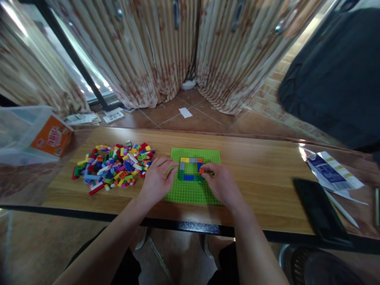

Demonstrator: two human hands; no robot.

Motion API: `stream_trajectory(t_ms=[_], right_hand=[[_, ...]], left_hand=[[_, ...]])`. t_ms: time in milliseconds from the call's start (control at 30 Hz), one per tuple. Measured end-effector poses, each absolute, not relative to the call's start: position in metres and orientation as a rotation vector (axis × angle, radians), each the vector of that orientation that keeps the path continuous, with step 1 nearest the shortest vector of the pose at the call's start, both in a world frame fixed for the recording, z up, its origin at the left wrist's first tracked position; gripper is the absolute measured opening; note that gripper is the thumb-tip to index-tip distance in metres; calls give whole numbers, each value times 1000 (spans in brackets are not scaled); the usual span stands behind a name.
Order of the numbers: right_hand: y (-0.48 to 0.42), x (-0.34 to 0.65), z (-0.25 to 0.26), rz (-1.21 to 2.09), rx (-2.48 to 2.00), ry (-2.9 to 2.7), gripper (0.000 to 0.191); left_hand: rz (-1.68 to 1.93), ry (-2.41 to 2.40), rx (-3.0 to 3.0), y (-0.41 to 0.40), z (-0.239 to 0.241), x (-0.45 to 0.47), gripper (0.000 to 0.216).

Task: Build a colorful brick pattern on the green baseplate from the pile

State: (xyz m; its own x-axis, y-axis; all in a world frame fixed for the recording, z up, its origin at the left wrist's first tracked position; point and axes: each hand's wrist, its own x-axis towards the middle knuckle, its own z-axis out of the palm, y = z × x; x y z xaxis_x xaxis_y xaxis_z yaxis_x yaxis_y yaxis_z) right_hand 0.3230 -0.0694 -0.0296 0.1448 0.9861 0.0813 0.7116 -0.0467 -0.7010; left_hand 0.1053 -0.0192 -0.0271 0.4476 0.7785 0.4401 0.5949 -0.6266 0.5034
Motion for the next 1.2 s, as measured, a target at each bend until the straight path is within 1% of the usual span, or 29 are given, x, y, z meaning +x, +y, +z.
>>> stream_trajectory(t_ms=[200,367,700,967,1200], right_hand=[[-69,323,-32,640,-1805,-1657,15],[-68,323,-32,646,-1842,-1658,12],[-66,323,-32,659,-1840,-1703,20],[-65,317,-26,649,-1903,-1597,20],[-64,316,-25,647,-1946,-1579,21]], left_hand=[[907,1059,2401,-24,-32,114,17],[741,993,2348,-30,-35,126,30],[429,1053,2408,-39,-29,142,45],[402,1096,2369,-39,-27,146,47],[456,1091,2323,-38,-33,147,47]])
